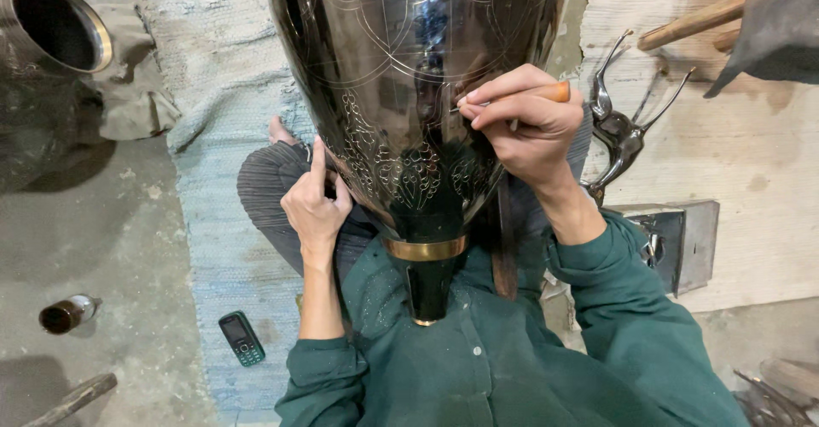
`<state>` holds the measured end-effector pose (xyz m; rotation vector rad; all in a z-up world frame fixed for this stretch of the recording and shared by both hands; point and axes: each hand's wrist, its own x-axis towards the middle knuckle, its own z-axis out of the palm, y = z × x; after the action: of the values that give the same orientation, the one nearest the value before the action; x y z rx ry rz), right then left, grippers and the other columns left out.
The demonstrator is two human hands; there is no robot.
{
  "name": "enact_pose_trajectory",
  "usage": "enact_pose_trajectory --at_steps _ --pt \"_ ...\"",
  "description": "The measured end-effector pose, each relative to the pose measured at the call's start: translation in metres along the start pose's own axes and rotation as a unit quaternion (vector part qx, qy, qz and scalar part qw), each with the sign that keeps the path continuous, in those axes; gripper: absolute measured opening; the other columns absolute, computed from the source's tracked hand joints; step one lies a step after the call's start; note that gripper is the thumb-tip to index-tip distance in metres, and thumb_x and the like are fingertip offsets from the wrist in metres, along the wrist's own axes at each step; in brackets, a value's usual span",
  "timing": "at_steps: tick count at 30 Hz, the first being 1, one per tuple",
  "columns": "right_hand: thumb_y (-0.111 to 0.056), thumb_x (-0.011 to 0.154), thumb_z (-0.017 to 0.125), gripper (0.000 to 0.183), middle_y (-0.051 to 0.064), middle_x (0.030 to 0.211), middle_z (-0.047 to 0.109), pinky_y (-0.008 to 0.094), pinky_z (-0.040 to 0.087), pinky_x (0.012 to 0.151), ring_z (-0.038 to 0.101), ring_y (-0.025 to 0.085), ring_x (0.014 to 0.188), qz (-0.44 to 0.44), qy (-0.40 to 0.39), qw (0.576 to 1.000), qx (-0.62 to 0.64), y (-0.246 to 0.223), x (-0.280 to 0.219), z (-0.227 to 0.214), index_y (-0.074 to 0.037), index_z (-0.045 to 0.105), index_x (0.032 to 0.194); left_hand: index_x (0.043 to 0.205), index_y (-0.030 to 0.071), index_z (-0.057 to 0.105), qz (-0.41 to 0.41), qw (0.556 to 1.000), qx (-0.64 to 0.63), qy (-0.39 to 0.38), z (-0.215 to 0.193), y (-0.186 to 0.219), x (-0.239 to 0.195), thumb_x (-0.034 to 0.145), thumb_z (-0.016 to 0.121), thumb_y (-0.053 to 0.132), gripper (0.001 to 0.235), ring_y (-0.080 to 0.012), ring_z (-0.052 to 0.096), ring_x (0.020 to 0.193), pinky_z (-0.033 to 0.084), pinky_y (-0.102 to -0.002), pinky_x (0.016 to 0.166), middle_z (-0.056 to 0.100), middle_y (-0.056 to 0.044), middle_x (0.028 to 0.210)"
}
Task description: The person sits cross-legged on the floor and uses a hammer and a small chisel to engrave decorative patterns onto a large dark metal vase. The person repeatedly taps the chisel with the hammer to create fine lines and motifs on the vase surface.
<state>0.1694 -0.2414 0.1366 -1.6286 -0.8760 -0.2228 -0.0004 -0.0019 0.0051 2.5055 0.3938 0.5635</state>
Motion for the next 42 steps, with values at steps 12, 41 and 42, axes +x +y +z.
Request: enact_pose_trajectory --at_steps 12,41,42 --pt "0.018 0.085 0.079 0.02 0.013 0.095 0.074 0.027 0.062 0.073 0.074 0.02 0.087 0.005 -0.09 0.995 0.043 0.002 0.015 -0.015 0.0 0.073 0.079 0.148 0.01 0.059 -0.004 1.0 0.006 0.004 0.002 -0.001 0.0 0.079 0.074 0.001 0.071 -0.0242 0.067 0.063 0.053 -0.037 0.063 0.067 -0.009 0.072" --pt "0.013 0.082 0.08 0.016 0.009 0.095 0.074 0.027 0.06 0.075 0.073 0.018 0.085 -0.039 -0.293 0.954 0.052 0.006 0.055 -0.041 -0.002 0.074 0.081 0.149 0.011 0.059 -0.008 1.0 0.016 0.006 0.002 0.001 -0.001 0.081 0.073 0.001 0.07 -0.0239 0.068 0.064 0.053 -0.036 0.063 0.067 -0.01 0.073" --pt "0.013 0.082 0.08 0.016 0.009 0.095 0.074 0.026 0.06 0.074 0.073 0.018 0.085 -0.041 -0.299 0.952 0.05 0.005 0.057 -0.041 -0.002 0.074 0.081 0.149 0.011 0.059 -0.006 1.0 0.018 0.008 0.002 0.001 0.0 0.08 0.073 0.001 0.07 -0.0239 0.067 0.064 0.053 -0.036 0.062 0.067 -0.01 0.073"
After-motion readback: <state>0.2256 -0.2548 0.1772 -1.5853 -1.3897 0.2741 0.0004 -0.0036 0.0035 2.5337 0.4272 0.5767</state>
